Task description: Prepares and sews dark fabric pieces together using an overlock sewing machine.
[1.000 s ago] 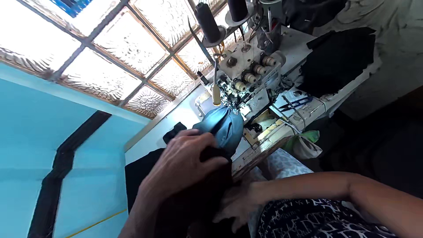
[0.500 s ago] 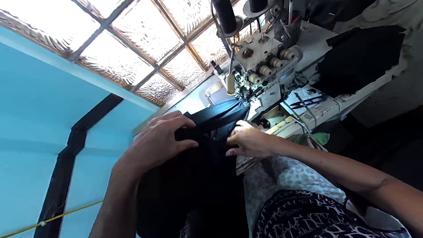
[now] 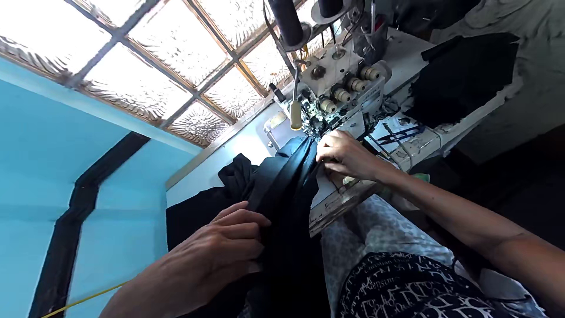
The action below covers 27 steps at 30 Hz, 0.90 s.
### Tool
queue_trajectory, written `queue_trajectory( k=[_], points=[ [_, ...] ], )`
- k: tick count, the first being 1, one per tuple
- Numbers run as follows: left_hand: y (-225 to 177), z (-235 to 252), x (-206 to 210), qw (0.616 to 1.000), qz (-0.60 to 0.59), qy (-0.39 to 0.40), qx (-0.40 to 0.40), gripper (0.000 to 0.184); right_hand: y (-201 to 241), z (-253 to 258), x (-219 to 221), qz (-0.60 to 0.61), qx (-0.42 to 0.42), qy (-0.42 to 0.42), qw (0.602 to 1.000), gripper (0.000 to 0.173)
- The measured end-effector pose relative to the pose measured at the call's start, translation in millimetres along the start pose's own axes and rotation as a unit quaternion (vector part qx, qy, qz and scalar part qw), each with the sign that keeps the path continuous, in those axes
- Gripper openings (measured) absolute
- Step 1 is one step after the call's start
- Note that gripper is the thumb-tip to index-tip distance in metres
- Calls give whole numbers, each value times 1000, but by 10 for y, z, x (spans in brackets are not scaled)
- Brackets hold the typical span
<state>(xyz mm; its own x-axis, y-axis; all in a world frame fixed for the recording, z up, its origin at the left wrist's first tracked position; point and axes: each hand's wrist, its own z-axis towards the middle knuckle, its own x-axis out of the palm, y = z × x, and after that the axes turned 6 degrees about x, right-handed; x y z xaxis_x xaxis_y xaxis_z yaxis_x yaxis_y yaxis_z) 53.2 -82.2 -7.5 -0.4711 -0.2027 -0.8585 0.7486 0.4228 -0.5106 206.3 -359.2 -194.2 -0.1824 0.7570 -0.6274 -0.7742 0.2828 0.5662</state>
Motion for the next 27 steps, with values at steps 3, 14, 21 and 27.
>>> queue_trajectory(
  k=[3, 14, 21, 27],
  points=[
    [104, -202, -115, 995, 12, -67, -75, 40, -137, 68, -11, -20, 48, -31, 998, 9],
    [557, -497, -127, 907, 69, -278, -309, 21, 149, 224, 255, 13, -17, -82, 996, 11],
    [518, -527, -68, 913, 28, -295, -280, 17, 312, 398, 323, 59, -56, -86, 993, 12],
    [528, -402, -89, 920, 89, -273, -269, 24, 266, 329, 93, 75, -61, 5, 995, 10]
  ],
)
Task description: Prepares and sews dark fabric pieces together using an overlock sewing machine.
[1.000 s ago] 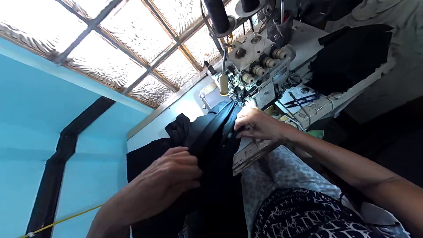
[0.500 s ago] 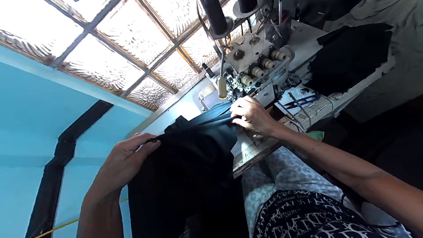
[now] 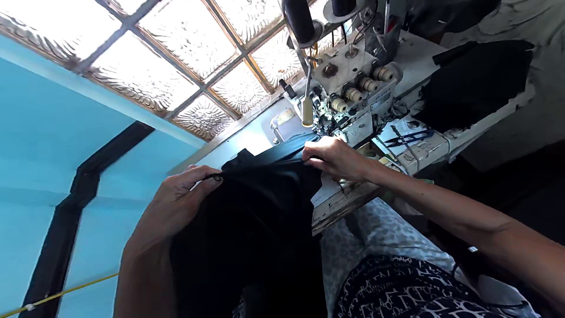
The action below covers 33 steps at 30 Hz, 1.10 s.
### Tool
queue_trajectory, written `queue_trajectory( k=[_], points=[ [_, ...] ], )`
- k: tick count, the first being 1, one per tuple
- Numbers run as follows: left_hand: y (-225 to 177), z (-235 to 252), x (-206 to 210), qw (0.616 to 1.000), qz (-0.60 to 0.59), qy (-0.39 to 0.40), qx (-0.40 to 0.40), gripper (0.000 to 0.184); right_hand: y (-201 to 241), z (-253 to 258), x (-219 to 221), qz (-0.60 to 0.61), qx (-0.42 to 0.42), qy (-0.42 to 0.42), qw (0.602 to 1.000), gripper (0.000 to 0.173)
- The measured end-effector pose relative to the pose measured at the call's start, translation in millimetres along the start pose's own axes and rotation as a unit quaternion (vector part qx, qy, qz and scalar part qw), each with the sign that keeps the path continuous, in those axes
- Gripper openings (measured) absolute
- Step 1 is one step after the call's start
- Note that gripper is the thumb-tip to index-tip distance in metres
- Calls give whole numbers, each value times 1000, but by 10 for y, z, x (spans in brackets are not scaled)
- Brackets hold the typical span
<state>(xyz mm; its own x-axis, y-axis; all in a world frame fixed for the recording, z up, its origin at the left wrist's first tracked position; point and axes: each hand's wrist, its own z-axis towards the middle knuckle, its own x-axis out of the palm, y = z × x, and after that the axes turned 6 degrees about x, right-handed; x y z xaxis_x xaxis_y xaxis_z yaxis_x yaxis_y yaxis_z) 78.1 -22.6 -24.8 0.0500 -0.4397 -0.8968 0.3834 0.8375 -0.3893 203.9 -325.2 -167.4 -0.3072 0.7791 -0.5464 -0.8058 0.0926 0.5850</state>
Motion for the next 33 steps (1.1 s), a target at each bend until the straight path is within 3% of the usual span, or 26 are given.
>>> queue_trajectory(
  k=[5, 9, 18, 28, 33],
  points=[
    [-258, 236, 188, 995, 46, -3, 90, 23, -26, -228, -421, 52, 13, 112, 992, 12],
    [-521, 465, 443, 980, 89, -5, 178, 23, -8, -520, -569, 7, 19, 169, 985, 14],
    [-509, 690, 891, 973, 117, -4, 199, 25, 24, -698, -442, 21, 55, 118, 991, 16],
    [-441, 752, 1018, 977, 142, -42, 154, 22, -359, -433, -271, -34, 50, 15, 998, 20],
    [-476, 691, 1030, 977, 145, -44, 148, 23, -490, -276, -239, -40, 34, 3, 999, 21]
  ],
)
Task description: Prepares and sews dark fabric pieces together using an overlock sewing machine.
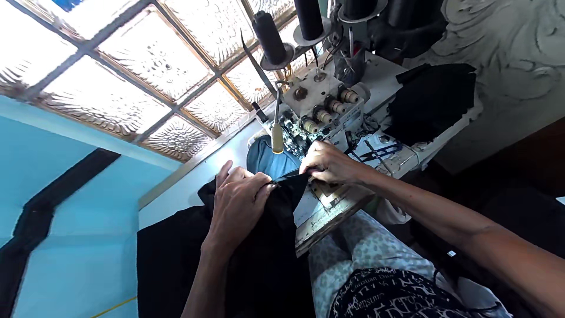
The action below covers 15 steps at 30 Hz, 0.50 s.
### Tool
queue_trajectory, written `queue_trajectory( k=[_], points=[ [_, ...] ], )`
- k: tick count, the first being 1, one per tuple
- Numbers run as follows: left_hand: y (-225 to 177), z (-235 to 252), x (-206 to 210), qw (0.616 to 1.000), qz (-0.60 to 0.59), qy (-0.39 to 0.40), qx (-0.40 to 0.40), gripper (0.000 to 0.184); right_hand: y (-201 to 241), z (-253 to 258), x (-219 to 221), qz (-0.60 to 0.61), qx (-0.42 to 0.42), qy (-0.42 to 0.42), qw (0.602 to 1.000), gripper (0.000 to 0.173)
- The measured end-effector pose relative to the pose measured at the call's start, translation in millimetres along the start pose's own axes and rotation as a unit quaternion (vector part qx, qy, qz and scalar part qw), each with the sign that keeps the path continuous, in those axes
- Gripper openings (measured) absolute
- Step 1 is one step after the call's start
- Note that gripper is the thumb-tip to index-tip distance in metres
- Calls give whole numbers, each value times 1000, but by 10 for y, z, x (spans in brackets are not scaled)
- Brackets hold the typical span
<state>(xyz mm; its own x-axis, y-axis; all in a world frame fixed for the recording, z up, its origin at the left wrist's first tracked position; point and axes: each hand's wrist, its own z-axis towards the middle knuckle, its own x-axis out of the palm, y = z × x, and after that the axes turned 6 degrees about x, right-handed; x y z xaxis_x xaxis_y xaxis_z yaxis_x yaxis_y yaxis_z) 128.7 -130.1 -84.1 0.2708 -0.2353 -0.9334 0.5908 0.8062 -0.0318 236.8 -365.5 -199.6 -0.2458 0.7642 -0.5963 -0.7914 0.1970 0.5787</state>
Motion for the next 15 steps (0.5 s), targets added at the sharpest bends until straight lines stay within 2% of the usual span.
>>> queue_trajectory(
  k=[4, 9, 12, 15],
  points=[
    [-109, -79, -25, 1000, 7, 8, 4, 30, 113, 60, -39, 48, -40, 31, 998, 13],
    [-231, -125, -145, 1000, -17, 11, 22, 44, 334, 167, -47, 169, -139, 89, 972, 16],
    [-190, -161, -252, 999, -35, 25, 25, 37, 410, 129, -70, 191, -121, 109, 968, 14],
    [-82, -205, -365, 998, -44, 38, -3, 30, 413, 90, -81, 211, -74, 82, 971, 16]
  ],
)
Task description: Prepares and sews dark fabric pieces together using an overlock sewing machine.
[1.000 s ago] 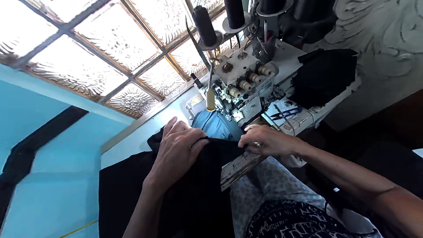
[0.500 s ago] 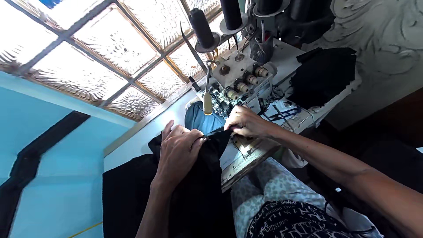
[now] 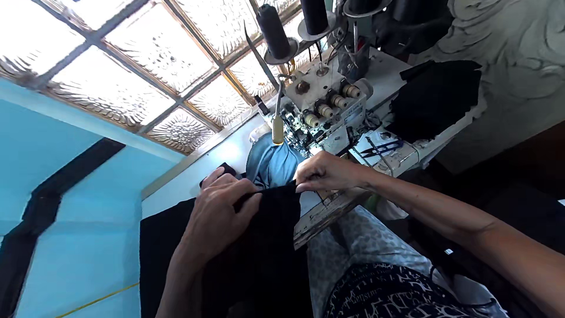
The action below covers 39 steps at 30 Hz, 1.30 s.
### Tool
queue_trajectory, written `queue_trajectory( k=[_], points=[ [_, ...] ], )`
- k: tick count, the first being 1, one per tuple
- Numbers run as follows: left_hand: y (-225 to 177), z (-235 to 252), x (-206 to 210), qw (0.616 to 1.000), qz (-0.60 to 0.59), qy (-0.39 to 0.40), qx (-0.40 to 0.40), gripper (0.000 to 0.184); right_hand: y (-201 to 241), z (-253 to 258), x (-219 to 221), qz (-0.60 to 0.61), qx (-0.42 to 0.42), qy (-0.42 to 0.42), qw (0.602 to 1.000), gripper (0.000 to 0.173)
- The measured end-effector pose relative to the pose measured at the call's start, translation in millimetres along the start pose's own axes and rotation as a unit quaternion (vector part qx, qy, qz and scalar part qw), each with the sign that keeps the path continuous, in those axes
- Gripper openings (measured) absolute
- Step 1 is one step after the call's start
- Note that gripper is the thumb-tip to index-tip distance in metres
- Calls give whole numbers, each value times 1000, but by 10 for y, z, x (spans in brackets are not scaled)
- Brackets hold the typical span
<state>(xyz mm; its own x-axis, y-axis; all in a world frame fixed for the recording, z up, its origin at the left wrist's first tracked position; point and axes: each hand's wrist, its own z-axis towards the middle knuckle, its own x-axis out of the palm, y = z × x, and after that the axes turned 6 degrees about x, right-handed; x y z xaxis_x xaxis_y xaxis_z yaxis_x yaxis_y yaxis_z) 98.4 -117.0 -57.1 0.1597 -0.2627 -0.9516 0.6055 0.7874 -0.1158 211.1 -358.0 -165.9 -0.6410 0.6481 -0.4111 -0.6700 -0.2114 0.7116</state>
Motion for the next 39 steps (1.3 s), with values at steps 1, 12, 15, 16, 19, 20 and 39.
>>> queue_trajectory(
  k=[1, 12, 15, 16, 19, 20, 39],
  points=[
    [21, -10, -21, 1000, -5, -3, -11, 30, 2, -9, 10, 8, 17, -19, 1000, 18],
    [-36, 102, 94, 999, 2, -12, -34, 29, 88, -138, -6, 18, 124, -44, 991, 22],
    [-137, 143, 131, 1000, 13, -18, -10, 30, 98, -237, -17, -53, 82, -26, 995, 17],
    [-172, 152, 155, 1000, 16, -22, -2, 31, 110, -281, -36, -69, 72, -15, 995, 14],
    [-255, 183, 220, 999, 15, -30, 18, 31, 175, -417, -124, -74, 76, 32, 994, 11],
    [-269, 196, 245, 999, 12, -29, 24, 31, 184, -461, -139, -75, 77, 40, 993, 12],
    [-417, 405, 971, 989, 116, -90, 2, 27, -91, -360, -66, -131, 114, -41, 984, 10]
  ],
)
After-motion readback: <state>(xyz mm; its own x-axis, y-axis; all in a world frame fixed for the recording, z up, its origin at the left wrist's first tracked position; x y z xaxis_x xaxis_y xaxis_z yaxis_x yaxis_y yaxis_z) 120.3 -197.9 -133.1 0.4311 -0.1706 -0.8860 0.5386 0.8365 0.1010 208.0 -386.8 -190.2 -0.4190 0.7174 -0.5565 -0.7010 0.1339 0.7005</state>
